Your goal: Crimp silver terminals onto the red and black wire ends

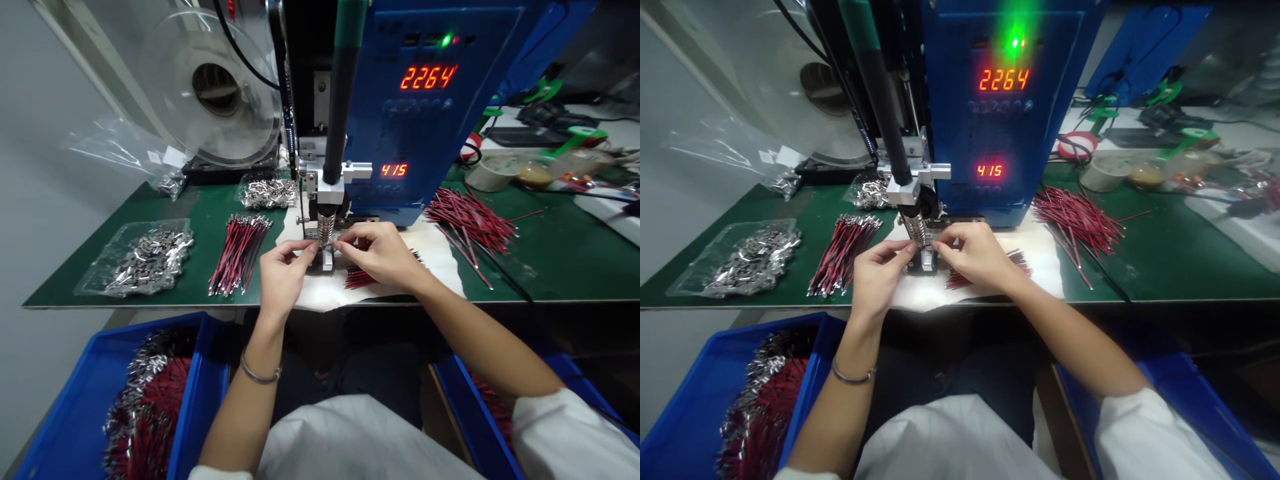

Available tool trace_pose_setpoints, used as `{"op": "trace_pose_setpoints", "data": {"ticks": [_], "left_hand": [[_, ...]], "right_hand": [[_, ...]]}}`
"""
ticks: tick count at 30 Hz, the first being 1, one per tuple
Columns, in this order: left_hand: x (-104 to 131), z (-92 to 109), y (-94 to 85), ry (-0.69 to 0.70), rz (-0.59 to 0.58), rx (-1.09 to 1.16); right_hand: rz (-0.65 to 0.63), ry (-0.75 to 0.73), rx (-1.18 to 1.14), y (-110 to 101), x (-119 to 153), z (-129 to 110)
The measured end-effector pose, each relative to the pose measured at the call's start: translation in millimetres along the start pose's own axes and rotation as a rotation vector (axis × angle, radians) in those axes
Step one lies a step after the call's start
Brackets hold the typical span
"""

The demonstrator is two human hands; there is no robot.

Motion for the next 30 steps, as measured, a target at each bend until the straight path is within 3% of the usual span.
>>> {"op": "trace_pose_setpoints", "data": {"ticks": [30], "left_hand": [[-0.1, -1.3, 0.1, 0.002, -0.007, -0.005]], "right_hand": [[0.018, -0.035, 0.036, -0.8, 1.1, -2.3]]}}
Point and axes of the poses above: each hand's wrist, its own x-axis away from the middle knuckle, its own y-axis out of the palm, z = x × y, the point moved 8 cm from there along -x, towards the middle knuckle, and after that the axes turned 6 degrees about x, right-handed, at the moved point
